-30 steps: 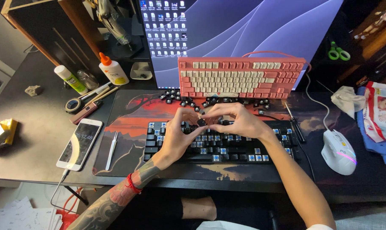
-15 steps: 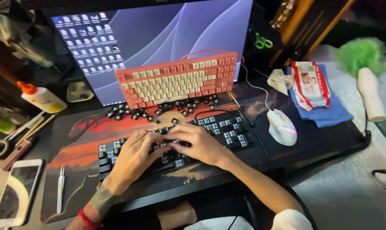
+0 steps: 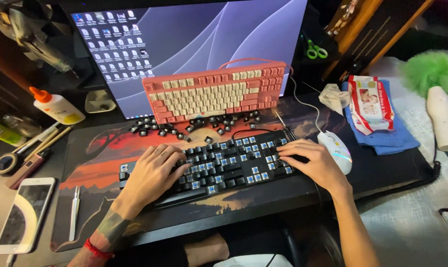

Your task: Installing mechanical switches into a keyboard plate on a desk

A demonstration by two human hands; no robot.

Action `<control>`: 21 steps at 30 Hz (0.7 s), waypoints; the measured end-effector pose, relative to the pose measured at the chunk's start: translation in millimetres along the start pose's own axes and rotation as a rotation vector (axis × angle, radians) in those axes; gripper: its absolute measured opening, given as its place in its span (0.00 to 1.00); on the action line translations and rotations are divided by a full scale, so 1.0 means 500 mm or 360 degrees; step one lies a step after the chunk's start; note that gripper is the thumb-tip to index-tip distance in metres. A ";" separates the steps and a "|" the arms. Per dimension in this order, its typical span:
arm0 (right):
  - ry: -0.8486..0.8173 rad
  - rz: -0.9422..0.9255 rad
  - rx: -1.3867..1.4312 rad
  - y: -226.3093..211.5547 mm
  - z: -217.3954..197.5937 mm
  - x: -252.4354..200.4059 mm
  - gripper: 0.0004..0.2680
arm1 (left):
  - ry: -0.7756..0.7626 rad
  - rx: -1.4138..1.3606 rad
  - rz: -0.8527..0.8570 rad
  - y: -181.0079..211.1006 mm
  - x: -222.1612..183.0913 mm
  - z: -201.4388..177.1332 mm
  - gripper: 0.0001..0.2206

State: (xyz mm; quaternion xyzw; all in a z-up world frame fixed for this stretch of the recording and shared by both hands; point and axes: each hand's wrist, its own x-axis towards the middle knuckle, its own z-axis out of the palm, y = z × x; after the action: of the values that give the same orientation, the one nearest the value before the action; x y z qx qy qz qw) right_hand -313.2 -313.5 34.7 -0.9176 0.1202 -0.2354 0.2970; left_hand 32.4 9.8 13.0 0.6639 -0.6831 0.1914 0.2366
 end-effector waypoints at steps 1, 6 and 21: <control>-0.0002 0.0002 -0.0004 0.004 -0.003 -0.001 0.04 | 0.0002 -0.0005 -0.0001 0.002 0.001 0.002 0.05; -0.0049 -0.0055 -0.0057 0.022 -0.001 -0.001 0.03 | 0.0008 0.0017 0.0026 0.006 0.004 0.002 0.08; -0.0140 -0.0097 -0.0217 -0.002 -0.006 0.010 0.04 | 0.0056 -0.0023 0.0097 -0.006 0.001 0.012 0.12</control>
State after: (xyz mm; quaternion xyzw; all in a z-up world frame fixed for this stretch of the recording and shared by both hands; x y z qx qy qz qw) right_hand -310.2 -315.9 39.2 -0.9484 0.0949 -0.1950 0.2314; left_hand 34.8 5.9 8.2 0.6375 -0.7002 0.2051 0.2474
